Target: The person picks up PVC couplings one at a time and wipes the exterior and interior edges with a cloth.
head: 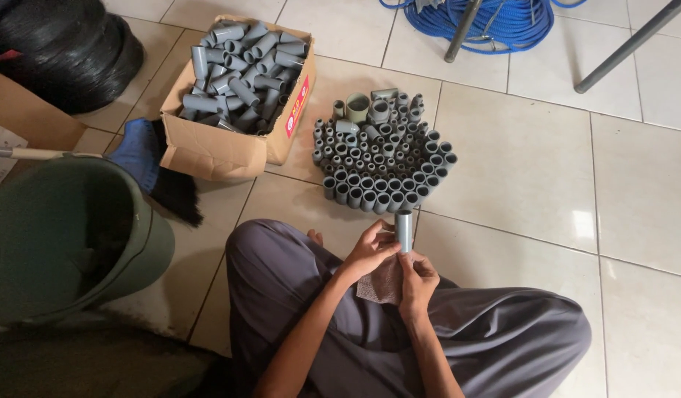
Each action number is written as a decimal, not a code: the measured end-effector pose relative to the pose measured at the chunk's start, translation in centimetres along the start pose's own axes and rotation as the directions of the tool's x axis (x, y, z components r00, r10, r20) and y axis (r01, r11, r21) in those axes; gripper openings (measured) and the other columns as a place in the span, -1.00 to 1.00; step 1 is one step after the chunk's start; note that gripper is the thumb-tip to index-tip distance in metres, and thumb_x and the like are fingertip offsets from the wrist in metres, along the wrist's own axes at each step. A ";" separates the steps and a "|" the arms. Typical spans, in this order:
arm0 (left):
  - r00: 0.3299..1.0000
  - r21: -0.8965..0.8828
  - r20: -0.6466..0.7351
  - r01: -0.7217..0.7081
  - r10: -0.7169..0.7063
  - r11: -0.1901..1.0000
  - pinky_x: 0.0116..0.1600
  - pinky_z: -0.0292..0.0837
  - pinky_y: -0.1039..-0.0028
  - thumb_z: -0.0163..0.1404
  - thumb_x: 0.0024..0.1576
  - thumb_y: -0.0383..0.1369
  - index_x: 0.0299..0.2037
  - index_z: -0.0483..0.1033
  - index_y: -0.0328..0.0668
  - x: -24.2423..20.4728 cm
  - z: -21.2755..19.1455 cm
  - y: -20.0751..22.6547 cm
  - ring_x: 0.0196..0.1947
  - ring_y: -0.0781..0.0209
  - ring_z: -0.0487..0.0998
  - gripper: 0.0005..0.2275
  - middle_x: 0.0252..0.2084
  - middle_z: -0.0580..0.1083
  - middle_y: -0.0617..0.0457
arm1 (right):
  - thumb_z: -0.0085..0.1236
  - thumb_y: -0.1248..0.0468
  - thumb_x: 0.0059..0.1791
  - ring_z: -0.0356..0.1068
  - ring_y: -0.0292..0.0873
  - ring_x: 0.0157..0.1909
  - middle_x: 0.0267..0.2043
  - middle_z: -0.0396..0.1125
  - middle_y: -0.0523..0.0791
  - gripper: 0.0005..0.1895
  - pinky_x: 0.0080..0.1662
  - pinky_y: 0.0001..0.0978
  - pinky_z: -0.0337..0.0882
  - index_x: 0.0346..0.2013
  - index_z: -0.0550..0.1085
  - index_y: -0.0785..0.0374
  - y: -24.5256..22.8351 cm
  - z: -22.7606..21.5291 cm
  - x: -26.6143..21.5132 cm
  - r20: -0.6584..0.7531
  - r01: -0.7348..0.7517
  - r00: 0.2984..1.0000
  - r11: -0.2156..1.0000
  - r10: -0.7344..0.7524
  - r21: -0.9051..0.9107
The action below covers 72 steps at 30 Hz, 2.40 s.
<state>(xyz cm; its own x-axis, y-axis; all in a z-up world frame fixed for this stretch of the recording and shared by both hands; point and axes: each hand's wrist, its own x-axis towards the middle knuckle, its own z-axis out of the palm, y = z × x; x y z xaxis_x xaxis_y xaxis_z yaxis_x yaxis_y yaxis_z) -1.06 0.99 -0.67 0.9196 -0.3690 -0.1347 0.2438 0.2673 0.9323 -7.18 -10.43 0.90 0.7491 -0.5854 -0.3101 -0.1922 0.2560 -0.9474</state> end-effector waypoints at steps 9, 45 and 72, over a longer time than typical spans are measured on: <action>0.999 0.056 0.043 0.018 -0.021 0.998 0.16 0.50 0.03 0.15 0.22 -0.36 0.15 0.32 -0.13 -0.6 0.7 1.6 0.12 -0.19 0.53 -0.65 0.06 0.50 -0.36 | 0.40 0.32 -0.07 0.44 -0.23 -0.49 -0.49 0.41 -0.07 -0.80 -0.45 -0.35 0.50 -0.35 0.50 0.32 1.0 -0.6 1.7 0.102 -0.017 0.995 0.996 0.008 0.092; 0.902 0.232 -0.083 -0.397 0.424 0.888 0.15 0.47 0.23 0.18 0.18 -0.37 0.06 0.41 -0.12 0.6 0.2 3.0 0.08 0.18 0.55 -0.71 0.02 0.57 0.01 | 0.28 0.22 -0.09 0.50 -0.02 -0.40 -0.38 0.48 0.15 -0.69 -0.30 -0.15 0.49 -0.22 0.57 0.46 -3.0 2.7 -0.9 0.440 -0.515 0.768 0.857 0.465 -0.006; 0.962 0.852 -0.239 0.141 0.135 0.504 0.05 0.62 0.23 0.21 -0.17 -0.71 -0.01 0.57 -0.14 12.6 -21.6 3.9 -0.02 -0.19 0.61 -0.52 -0.10 0.57 -0.22 | 0.23 0.57 -0.16 0.53 0.18 -0.39 -0.30 0.40 0.21 -0.47 -0.35 -0.03 0.56 0.09 0.35 0.36 1.9 0.7 3.5 0.386 -0.168 0.919 0.968 0.085 0.186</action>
<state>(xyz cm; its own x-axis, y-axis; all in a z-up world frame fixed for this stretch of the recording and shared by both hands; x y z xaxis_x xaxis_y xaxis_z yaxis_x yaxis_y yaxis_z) 18.12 16.61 -5.96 0.9909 -0.1057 -0.0839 -0.0096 -0.6755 0.7373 -4.53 -11.48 -1.90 0.9163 -0.2194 -0.3349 -0.1938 0.4889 -0.8506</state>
